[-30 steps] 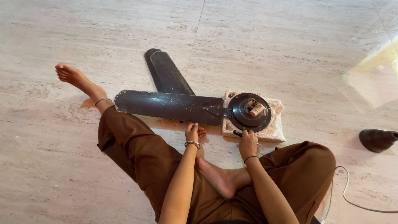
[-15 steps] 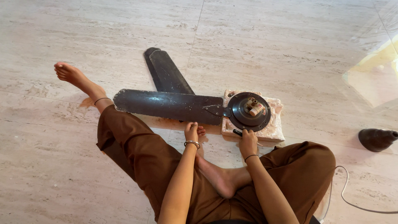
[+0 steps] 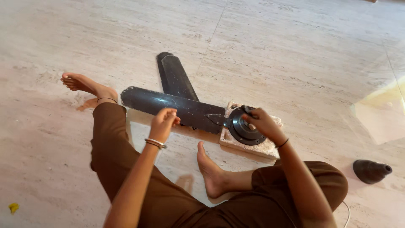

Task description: The person sits on the floor and uses a screwdriver to remove a fan blade from the motor housing. They then reattach the same blade, aligning the mounting holes and tightening the screws to secure it back in place.

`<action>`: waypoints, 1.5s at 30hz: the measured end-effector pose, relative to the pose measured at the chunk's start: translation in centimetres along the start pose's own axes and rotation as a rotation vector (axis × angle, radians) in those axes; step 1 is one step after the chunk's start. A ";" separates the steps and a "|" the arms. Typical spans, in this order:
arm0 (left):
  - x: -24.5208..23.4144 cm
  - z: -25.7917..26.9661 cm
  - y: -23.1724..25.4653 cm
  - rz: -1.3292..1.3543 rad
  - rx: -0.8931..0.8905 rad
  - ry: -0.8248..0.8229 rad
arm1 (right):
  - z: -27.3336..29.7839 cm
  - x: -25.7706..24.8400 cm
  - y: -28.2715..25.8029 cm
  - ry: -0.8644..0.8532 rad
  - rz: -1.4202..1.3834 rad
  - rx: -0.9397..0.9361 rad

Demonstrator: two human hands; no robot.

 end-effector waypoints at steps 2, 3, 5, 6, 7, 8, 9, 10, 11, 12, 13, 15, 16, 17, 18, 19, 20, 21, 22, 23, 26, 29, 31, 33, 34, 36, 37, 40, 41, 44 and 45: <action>-2.7 1.2 8.1 -0.158 0.096 -0.017 | -0.7 -6.5 -3.7 0.181 0.023 -0.208; -3.9 1.9 11.8 -0.248 0.112 0.003 | -1.1 -8.7 -3.9 0.193 0.040 -0.114; -5.4 3.3 18.9 -0.445 0.202 0.040 | -1.2 -12.9 -4.9 0.255 0.026 -0.033; -5.7 4.1 21.6 -0.433 0.219 0.067 | -0.9 -14.7 -5.6 0.303 -0.009 -0.042; -5.8 4.9 23.9 -0.421 0.236 0.095 | -0.6 -15.9 -6.3 0.332 -0.034 -0.067; -5.5 5.9 25.5 -0.442 0.248 0.094 | -0.2 -17.1 -6.8 0.361 -0.056 -0.092; -5.1 6.7 26.6 -0.463 0.259 0.093 | 0.1 -18.0 -7.1 0.390 -0.078 -0.116; -4.6 7.7 27.0 -0.485 0.261 0.088 | 0.7 -18.6 -6.9 0.403 -0.110 -0.127; -3.8 8.6 27.4 -0.508 0.297 0.062 | 1.0 -19.2 -6.6 0.417 -0.143 -0.138; -2.9 8.9 27.8 -0.526 0.337 0.040 | 0.9 -19.9 -6.5 0.431 -0.172 -0.155; -1.9 9.0 28.1 -0.544 0.378 0.017 | 1.0 -20.4 -6.0 0.454 -0.189 -0.140; 0.1 8.4 27.7 -0.538 0.340 -0.022 | 0.9 -21.2 -4.7 0.511 -0.229 -0.118; 1.2 8.0 27.3 -0.536 0.320 -0.042 | 0.4 -21.1 -4.1 0.520 -0.265 -0.117; 2.2 7.3 27.0 -0.604 0.326 -0.047 | -0.5 -20.8 -3.6 0.528 -0.301 -0.116; 3.2 6.7 26.5 -0.675 0.324 -0.055 | -1.2 -20.0 -2.8 0.532 -0.337 -0.107; 4.0 6.3 25.8 -0.746 0.321 -0.064 | -2.4 -19.0 -2.2 0.541 -0.373 -0.099; 4.5 5.9 25.2 -0.775 0.290 -0.056 | -3.8 -17.5 -1.8 0.548 -0.411 -0.095; 4.9 5.6 24.5 -0.804 0.260 -0.049 | -4.7 -15.5 -1.1 0.539 -0.463 -0.063; 5.1 5.4 24.0 -0.833 0.235 -0.036 | -5.6 -13.6 -0.6 0.531 -0.518 -0.038; 5.2 5.5 23.7 -0.856 0.234 -0.030 | -6.3 -11.6 -0.3 0.503 -0.502 -0.013; 5.3 6.2 23.1 -0.934 0.236 -0.030 | -8.0 -8.1 -0.2 0.411 -0.262 -0.008; 6.8 7.3 23.9 -1.143 0.319 -0.167 | -9.2 -7.6 -2.1 0.381 -0.102 -0.094; 8.2 8.8 24.2 -1.448 0.403 -0.405 | -9.9 -6.7 -3.9 0.382 -0.070 -0.129; 8.2 10.1 26.5 -1.583 0.443 -0.409 | -10.9 -5.6 -6.3 0.423 -0.066 -0.128; 8.6 11.1 27.3 -1.537 0.493 -0.429 | -10.9 -5.0 -7.3 0.445 -0.126 -0.196; 8.7 12.9 28.7 -1.325 0.605 -0.468 | -11.4 -2.7 -8.5 0.445 -0.151 -0.226; 8.5 13.5 29.4 -1.158 0.662 -0.484 | -11.7 -1.5 -8.6 0.422 -0.117 -0.186; 7.5 13.3 28.8 -1.068 0.775 -0.407 | -11.7 0.8 -9.0 0.367 -0.079 -0.176; 7.9 12.3 27.3 -1.063 0.756 -0.447 | -11.5 1.1 -9.1 0.355 -0.063 -0.214; 8.0 7.9 22.5 -0.998 0.637 -0.549 | -10.9 1.3 -8.6 0.324 0.018 -0.208; 7.5 6.4 20.6 -0.945 0.556 -0.549 | -10.8 1.1 -8.3 0.312 0.055 -0.189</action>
Point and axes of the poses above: each hand's wrist, its own z-axis away from the middle knuckle, its own x-axis out of the palm, y = z × x, the point moved 8 cm from there along -z, towards the middle knuckle, and after that the axes turned 7 degrees about y, right-handed, at the moved point
